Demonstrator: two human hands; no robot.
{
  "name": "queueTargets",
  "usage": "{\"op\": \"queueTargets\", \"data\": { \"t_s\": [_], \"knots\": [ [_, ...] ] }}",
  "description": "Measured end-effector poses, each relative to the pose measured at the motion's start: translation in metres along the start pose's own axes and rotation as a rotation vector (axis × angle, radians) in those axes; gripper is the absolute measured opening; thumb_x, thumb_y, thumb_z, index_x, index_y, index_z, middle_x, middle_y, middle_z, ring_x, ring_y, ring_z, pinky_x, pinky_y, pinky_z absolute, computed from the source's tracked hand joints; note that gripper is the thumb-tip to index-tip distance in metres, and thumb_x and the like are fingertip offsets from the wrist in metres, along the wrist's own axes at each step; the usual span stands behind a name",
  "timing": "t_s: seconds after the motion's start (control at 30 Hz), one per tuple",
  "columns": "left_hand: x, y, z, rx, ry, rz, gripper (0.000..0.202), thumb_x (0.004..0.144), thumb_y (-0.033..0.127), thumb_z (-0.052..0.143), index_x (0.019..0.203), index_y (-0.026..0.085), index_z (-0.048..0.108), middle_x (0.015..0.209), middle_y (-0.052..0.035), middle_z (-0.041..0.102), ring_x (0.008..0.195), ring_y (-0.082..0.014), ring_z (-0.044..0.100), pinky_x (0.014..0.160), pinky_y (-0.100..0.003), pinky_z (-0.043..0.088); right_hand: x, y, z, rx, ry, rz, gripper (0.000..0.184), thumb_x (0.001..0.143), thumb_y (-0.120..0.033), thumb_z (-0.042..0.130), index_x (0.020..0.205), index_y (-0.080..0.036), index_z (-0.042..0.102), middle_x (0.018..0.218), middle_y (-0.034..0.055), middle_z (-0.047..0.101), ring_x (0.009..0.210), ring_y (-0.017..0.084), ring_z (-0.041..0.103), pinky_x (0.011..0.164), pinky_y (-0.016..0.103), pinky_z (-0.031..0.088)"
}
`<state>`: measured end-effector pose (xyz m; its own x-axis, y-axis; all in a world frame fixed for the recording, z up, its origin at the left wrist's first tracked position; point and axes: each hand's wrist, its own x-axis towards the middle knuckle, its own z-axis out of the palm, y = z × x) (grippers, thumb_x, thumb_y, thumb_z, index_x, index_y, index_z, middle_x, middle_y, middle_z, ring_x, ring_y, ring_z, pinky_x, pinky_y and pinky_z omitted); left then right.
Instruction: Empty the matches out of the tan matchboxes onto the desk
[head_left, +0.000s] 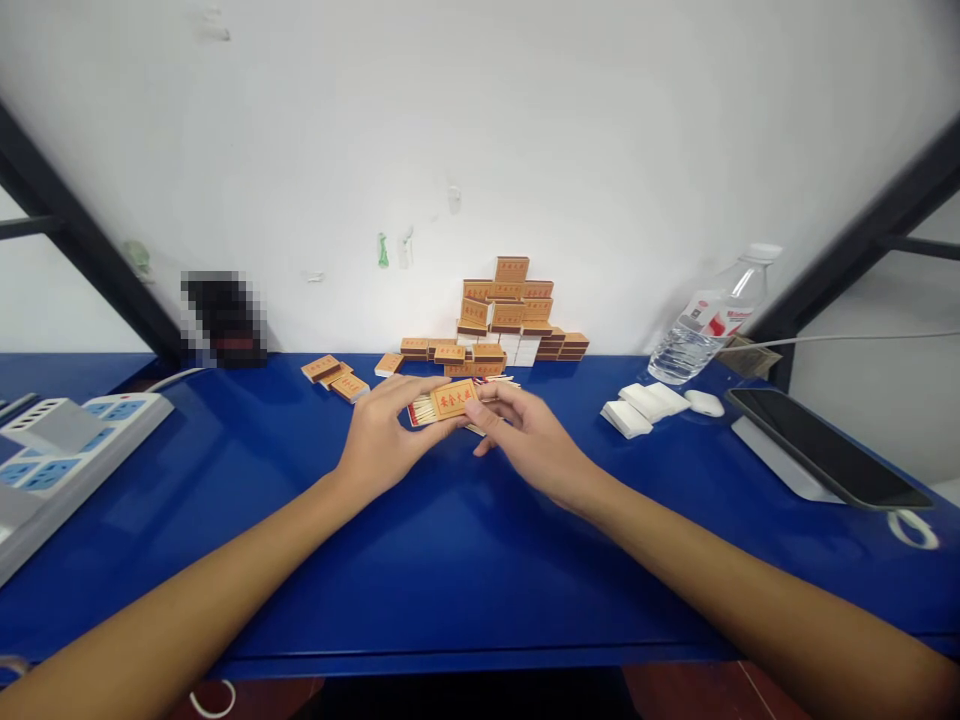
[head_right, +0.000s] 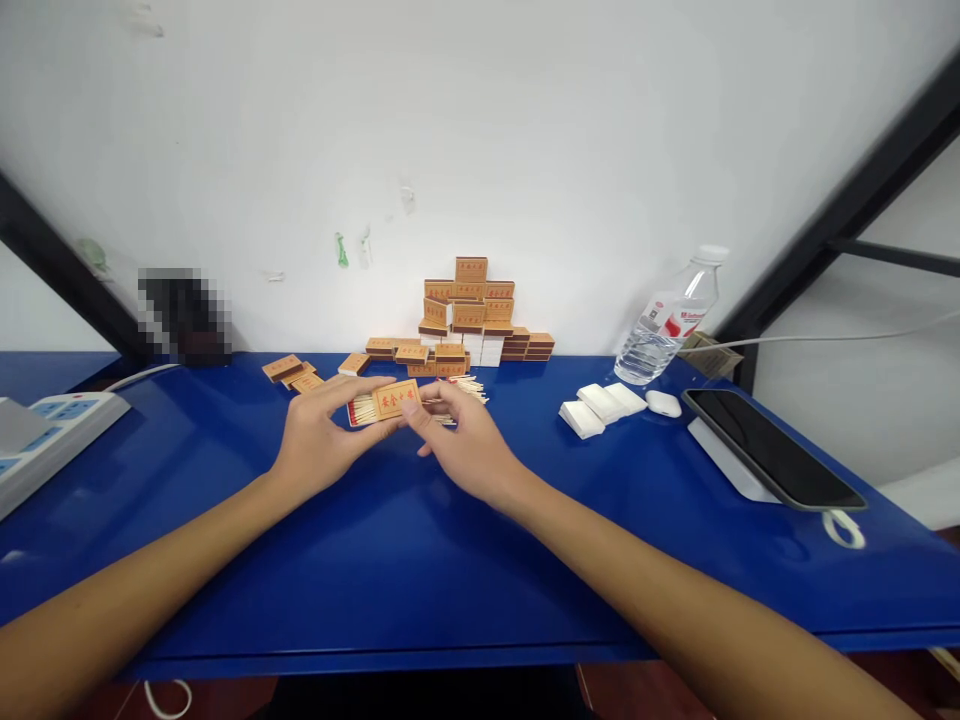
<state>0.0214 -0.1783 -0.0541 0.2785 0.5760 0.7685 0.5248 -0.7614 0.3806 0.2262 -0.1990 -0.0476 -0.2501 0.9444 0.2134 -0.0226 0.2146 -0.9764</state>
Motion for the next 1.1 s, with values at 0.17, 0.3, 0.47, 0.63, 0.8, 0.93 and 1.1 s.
{"op": "queueTargets", "data": {
  "t_s": [0.17, 0.3, 0.47, 0.63, 0.8, 0.93, 1.1],
  "knots": [
    [0.001, 0.000, -0.002, 0.018, -0.006, -0.021, 0.040, 0.083, 0.041, 0.087, 0.117, 0.024, 0.076, 0.108, -0.0045, 0.080, 0.095, -0.0238, 0.074, 0.088, -0.040, 0.059, 0.005, 0.001, -0.009, 0.016, 0.172, 0.031, 0.039, 0.084, -0.057, 0.077, 0.090, -0.020, 0.069, 0.090, 0.0041, 0.068, 0.080, 0.016, 0.062, 0.055, 0.023, 0.054],
    [-0.001, -0.001, 0.000, 0.015, -0.054, 0.014, 0.039, 0.086, 0.047, 0.083, 0.116, 0.024, 0.075, 0.104, -0.0052, 0.080, 0.090, -0.0238, 0.074, 0.081, -0.039, 0.060, 0.001, 0.001, -0.003, 0.005, -0.016, 0.066, 0.041, 0.085, -0.060, 0.075, 0.086, -0.020, 0.070, 0.088, 0.0054, 0.069, 0.081, 0.019, 0.064, 0.051, 0.024, 0.054],
    [-0.001, -0.002, 0.000, 0.041, -0.083, -0.016, 0.037, 0.087, 0.044, 0.082, 0.116, 0.023, 0.074, 0.104, -0.0053, 0.080, 0.089, -0.0233, 0.073, 0.080, -0.040, 0.060, 0.005, 0.003, -0.010, -0.041, 0.081, 0.061, 0.038, 0.082, -0.056, 0.078, 0.079, -0.019, 0.070, 0.076, 0.0036, 0.067, 0.066, 0.015, 0.059, 0.047, 0.023, 0.050],
    [0.001, -0.008, -0.001, 0.035, -0.052, -0.091, 0.035, 0.088, 0.044, 0.081, 0.115, 0.023, 0.075, 0.099, -0.0042, 0.080, 0.080, -0.0203, 0.072, 0.075, -0.038, 0.060, 0.021, 0.000, -0.036, -0.077, 0.206, 0.074, 0.034, 0.082, -0.050, 0.078, 0.078, -0.018, 0.069, 0.068, 0.0030, 0.065, 0.058, 0.013, 0.057, 0.044, 0.022, 0.048],
    [0.000, -0.015, -0.002, 0.030, -0.028, -0.122, 0.037, 0.085, 0.043, 0.084, 0.115, 0.024, 0.076, 0.098, -0.0021, 0.080, 0.075, -0.0177, 0.070, 0.072, -0.035, 0.059, 0.044, -0.013, -0.104, -0.246, 0.514, 0.010, 0.027, 0.080, -0.036, 0.081, 0.090, -0.017, 0.065, 0.078, 0.0062, 0.072, 0.058, 0.014, 0.063, 0.039, 0.019, 0.044],
    [0.001, -0.016, -0.003, 0.017, 0.040, -0.116, 0.040, 0.084, 0.045, 0.085, 0.115, 0.023, 0.075, 0.095, -0.0017, 0.080, 0.072, -0.0168, 0.069, 0.071, -0.034, 0.060, 0.063, -0.009, -0.168, -0.495, 0.807, 0.053, 0.026, 0.087, -0.030, 0.076, 0.103, -0.016, 0.061, 0.091, 0.0110, 0.078, 0.057, 0.013, 0.064, 0.041, 0.020, 0.043],
    [-0.002, -0.016, -0.002, -0.003, 0.022, -0.112, 0.044, 0.084, 0.049, 0.083, 0.117, 0.022, 0.072, 0.099, -0.0038, 0.080, 0.076, -0.0182, 0.073, 0.073, -0.035, 0.061, 0.091, 0.016, -0.196, -0.721, 0.784, 0.218, 0.020, 0.087, -0.029, 0.075, 0.095, -0.013, 0.066, 0.087, 0.0139, 0.079, 0.057, 0.015, 0.067, 0.050, 0.025, 0.049]
  ]
}}
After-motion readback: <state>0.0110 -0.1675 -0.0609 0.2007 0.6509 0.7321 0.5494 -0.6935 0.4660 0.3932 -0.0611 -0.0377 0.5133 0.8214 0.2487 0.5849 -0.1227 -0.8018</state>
